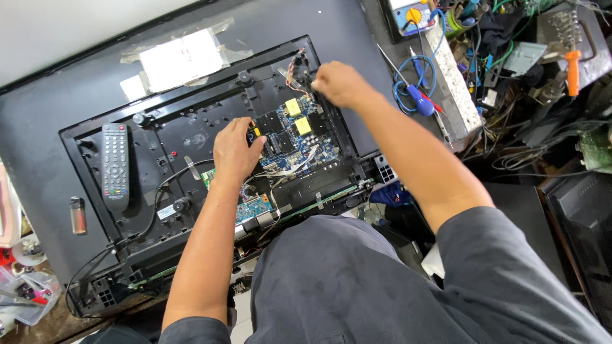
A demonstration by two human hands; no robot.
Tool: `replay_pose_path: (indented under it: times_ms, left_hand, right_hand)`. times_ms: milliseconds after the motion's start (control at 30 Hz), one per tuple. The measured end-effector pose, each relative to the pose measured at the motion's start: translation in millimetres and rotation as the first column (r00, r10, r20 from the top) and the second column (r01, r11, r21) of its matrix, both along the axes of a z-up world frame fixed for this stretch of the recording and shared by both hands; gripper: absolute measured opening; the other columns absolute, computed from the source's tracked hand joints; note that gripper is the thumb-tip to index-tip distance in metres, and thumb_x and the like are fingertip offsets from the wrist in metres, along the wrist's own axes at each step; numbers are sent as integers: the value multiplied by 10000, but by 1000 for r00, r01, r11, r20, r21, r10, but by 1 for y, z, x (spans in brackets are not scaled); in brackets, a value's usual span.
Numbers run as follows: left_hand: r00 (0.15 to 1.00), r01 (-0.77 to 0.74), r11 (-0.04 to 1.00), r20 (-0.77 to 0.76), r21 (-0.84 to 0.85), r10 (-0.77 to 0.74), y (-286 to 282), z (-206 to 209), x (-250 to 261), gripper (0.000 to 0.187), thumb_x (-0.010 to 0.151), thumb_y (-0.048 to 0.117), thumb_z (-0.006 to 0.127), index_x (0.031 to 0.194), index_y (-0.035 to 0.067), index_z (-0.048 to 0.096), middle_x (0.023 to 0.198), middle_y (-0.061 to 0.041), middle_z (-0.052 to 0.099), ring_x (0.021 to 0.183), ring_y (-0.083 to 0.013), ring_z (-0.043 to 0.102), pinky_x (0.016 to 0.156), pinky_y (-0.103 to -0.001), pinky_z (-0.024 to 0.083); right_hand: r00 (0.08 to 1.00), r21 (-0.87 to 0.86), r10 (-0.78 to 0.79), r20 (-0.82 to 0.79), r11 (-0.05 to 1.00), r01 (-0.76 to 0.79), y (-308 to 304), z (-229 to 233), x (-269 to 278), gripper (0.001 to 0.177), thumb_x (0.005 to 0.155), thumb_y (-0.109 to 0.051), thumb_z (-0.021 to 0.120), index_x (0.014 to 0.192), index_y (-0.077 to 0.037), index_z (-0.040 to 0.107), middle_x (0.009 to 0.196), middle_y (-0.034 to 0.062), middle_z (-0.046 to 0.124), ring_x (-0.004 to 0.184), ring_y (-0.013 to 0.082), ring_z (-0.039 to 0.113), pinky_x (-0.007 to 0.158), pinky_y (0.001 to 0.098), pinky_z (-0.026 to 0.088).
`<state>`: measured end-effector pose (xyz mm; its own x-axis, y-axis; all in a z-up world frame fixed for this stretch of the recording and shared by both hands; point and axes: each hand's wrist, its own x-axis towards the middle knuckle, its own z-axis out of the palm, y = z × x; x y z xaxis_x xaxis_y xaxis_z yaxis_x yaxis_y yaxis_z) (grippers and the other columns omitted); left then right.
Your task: The person unscrews and removes a circuit board from the back of a television, cleans the board with a brush, and then places it back into the television.
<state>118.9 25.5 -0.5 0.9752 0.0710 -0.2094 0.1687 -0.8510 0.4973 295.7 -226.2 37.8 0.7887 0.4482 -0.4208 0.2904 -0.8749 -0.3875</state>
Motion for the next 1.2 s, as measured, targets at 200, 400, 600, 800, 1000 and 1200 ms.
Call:
replay_pose_path:
  times_ms: [200, 400, 600, 800, 1000, 1200]
  left_hand:
    - [996, -79, 994, -54, -77, 75, 0, 4, 6, 456, 994, 300, 688, 1368, 52, 608, 1393, -127, 624, 1255, -375, 567, 1043, -543, 435]
    - [939, -32, 994, 345, 105, -6, -33, -24, 49, 396, 940, 364, 763, 1267, 143, 737, 1282, -92, 671, 1205, -307, 665, 1018, -454, 475]
    - [910, 201, 978, 359, 52, -206, -78, -19, 88, 377, 952, 282, 692, 1293, 123, 723, 1328, -135, 695, 1273, -321, 646, 1039, -459, 488]
    - [942, 334, 930, -89, 153, -324, -91, -9, 107, 536, 1082, 321, 452, 1591, 157, 424, 1686, -96, 371, 1567, -273, 330, 1196, -498, 337]
    - [931, 364, 916, -108, 168, -349, -80, -23, 123, 564, 1079, 315, 469, 1622, 215, 356, 1702, -20, 350, 1552, -266, 347, 1141, -516, 368]
    - [958, 284, 959, 24, 4, -284, -65, -22, 147, 345, 1009, 362, 573, 1305, 256, 716, 1307, -56, 735, 1235, -321, 678, 1023, -527, 527]
  right_hand:
    - [974, -359, -131, 187, 913, 192, -127, 1, 4, 338, 859, 39, 543, 1154, 0, 703, 1202, 199, 674, 1154, 451, 648, 873, 570, 579]
    - [953, -502, -88, 290, 834, 229, -205, -51, -14, 449, 846, -233, 687, 1236, -16, 736, 1152, 208, 705, 1065, 430, 704, 855, 539, 603]
    - [926, -353, -203, 318, 881, 314, -217, -43, -11, 437, 861, -182, 701, 1217, 63, 638, 1163, 278, 666, 1118, 474, 687, 959, 570, 562]
    - [955, -440, -256, 152, 848, 297, -216, -46, -8, 519, 852, -265, 724, 1288, 7, 644, 1272, 252, 676, 1206, 480, 678, 1013, 611, 530]
    - [923, -334, -342, 178, 861, 383, -197, -5, -19, 417, 870, -246, 657, 1181, 20, 734, 1170, 255, 746, 1141, 464, 718, 974, 571, 566]
    - [598, 399, -324, 733, 917, 8, -188, 67, 4, 317, 867, -184, 868, 1134, -89, 726, 1049, 155, 679, 1009, 407, 686, 906, 467, 540]
